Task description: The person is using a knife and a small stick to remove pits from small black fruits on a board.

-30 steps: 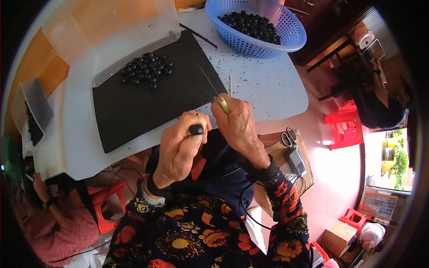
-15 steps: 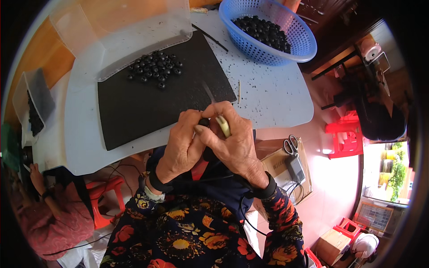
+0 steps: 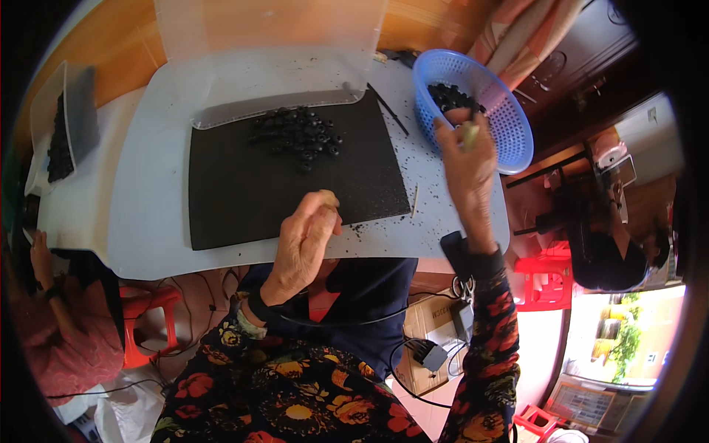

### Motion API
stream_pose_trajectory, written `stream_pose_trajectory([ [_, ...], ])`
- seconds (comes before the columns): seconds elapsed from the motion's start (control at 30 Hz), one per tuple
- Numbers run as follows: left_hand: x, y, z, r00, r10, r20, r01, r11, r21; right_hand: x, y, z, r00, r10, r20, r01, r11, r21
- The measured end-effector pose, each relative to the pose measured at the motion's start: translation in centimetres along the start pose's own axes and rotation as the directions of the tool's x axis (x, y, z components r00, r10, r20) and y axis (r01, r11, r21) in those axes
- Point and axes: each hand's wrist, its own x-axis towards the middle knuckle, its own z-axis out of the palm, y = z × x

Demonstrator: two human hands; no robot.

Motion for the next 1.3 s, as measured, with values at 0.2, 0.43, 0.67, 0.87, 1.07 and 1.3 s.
stream_pose_trajectory([
  [0.2, -1.3, 0.9, -1.1, 0.993, -0.091, 0.075, 0.093, 0.995, -0.02, -5.3, -2.6, 8.1, 0.849, -0.256, 0.462, 0.137, 0.952, 0.275],
  [0.43, -1.4, 1.0, -2.8, 0.996, -0.08, 0.029, 0.082, 0.995, -0.053, -5.5, -3.0, 10.5, 0.767, -0.32, 0.556, 0.304, 0.944, 0.125],
  [0.67, -0.8, 1.3, -3.3, 0.993, -0.119, 0.012, 0.119, 0.993, -0.014, -5.5, -4.8, 7.1, 0.774, -0.069, 0.629, -0.051, 0.984, 0.17],
  [0.87, 0.2, 2.3, -1.9, 0.98, -0.177, 0.089, 0.165, 0.978, 0.126, -6.4, -4.6, 3.6, 0.72, -0.119, 0.684, -0.068, 0.968, 0.24],
  [1.07, -0.1, 1.3, -0.3, 0.977, -0.203, 0.069, 0.212, 0.96, -0.184, -8.5, -4.0, 3.0, 0.839, -0.294, 0.457, 0.126, 0.923, 0.363],
  [1.3, -0.3, 2.0, 0.2, 0.947, -0.287, 0.142, 0.312, 0.929, -0.198, -9.1, -3.2, 2.0, 0.892, -0.275, 0.358, 0.134, 0.919, 0.371],
])
